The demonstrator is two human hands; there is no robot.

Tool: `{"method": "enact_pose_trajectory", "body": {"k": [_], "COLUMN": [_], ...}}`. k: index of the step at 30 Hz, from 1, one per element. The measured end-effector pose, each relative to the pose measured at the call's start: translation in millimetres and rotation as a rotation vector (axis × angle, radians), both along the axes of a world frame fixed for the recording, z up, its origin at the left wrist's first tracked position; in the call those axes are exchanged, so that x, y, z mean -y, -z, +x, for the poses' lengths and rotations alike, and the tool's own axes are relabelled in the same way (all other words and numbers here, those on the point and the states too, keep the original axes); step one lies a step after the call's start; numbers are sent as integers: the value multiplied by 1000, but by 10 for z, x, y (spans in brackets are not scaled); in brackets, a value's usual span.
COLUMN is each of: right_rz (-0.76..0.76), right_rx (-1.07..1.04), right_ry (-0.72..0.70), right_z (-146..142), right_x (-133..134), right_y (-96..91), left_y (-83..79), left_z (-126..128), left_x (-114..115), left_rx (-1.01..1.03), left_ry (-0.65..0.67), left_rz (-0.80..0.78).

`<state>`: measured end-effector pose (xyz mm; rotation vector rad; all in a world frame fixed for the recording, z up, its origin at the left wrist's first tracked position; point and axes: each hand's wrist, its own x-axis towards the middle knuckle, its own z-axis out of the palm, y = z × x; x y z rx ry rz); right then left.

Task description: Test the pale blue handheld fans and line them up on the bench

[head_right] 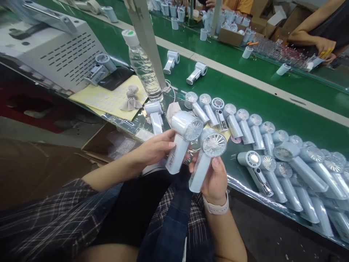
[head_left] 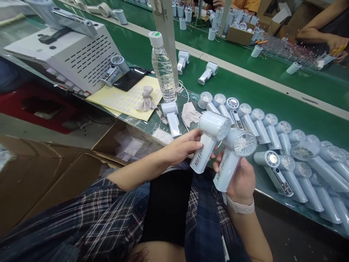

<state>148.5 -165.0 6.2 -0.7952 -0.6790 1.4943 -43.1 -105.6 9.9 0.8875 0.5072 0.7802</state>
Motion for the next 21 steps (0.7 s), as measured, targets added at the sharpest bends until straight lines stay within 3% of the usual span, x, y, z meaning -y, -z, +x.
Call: {"method": "enact_pose_trajectory", "body": {"k": [7, 21], "right_rz": [-46, -236], "right_rx": [45, 51], "right_ry": [197, 213], "right_z": [8, -64], "right_x": [-20, -85], "right_y": [6, 126], "left_y": [-50, 142], "left_z": [-23, 62], "left_x": [-2, -3], "left_rx": [-73, -167], "left_ry": [-63, -105], "left_rz": [128, 63]}}
